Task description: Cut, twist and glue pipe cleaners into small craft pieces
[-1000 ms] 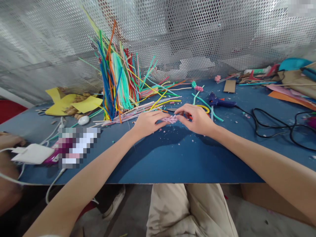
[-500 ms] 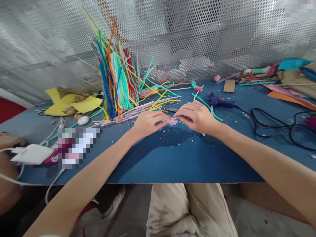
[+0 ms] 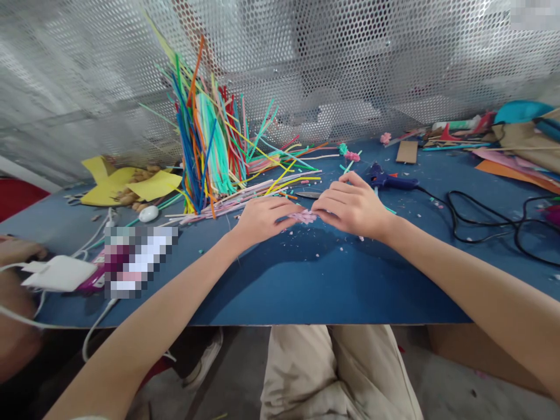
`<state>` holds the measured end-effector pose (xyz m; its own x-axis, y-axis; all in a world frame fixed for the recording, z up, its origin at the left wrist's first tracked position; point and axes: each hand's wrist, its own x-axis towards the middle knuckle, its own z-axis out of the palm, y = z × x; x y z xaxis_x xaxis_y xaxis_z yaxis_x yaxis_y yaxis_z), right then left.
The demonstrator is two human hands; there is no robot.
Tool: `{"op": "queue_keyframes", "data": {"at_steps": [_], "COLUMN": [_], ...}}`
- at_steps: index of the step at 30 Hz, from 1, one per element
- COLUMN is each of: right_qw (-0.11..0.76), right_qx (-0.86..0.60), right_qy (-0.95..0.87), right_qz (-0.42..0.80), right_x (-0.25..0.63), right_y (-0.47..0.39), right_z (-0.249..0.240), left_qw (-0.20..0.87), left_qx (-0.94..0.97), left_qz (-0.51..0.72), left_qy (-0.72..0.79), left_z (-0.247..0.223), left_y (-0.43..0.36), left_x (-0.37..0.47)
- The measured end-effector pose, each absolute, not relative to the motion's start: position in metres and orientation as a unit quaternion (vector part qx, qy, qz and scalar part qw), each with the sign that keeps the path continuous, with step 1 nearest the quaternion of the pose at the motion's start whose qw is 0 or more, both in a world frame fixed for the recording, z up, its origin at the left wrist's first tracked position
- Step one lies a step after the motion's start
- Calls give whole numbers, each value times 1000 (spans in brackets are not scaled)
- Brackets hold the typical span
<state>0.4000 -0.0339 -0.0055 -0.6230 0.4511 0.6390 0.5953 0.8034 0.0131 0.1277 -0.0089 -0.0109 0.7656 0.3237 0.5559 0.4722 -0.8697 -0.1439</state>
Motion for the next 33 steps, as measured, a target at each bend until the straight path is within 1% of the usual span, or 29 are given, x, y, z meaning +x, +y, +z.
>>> {"op": "queue_keyframes", "data": {"at_steps": [8, 11, 14, 22, 29, 33], "right_qw": [329, 329, 349, 381, 399, 395], "right_qx": [-300, -316, -327, -329, -307, -310], "right_qy": [-879, -872, -860, -855, -856, -859], "right_qz": [-171, -178, -179, -120, -120, -100], "right_x": [398, 395, 393, 392, 393, 395], "right_y": [-36, -37, -38, -40, -40, -39], "right_z": [-7, -7, -9, -10, -10, -11], "left_qw": [149, 142, 138, 128, 141, 143], "left_qx": [-927, -929, -928, -929, -920, -917], "left_qz": [-277, -274, -280, -271, -292, -293], "left_qy": [-202, -205, -204, -216, -219, -228], "left_z": [-9, -10, -11, -13, -13, -13], "left_y": [-11, -11, -10, -9, -10, -10], "left_x": [129, 129, 129, 128, 128, 127]}}
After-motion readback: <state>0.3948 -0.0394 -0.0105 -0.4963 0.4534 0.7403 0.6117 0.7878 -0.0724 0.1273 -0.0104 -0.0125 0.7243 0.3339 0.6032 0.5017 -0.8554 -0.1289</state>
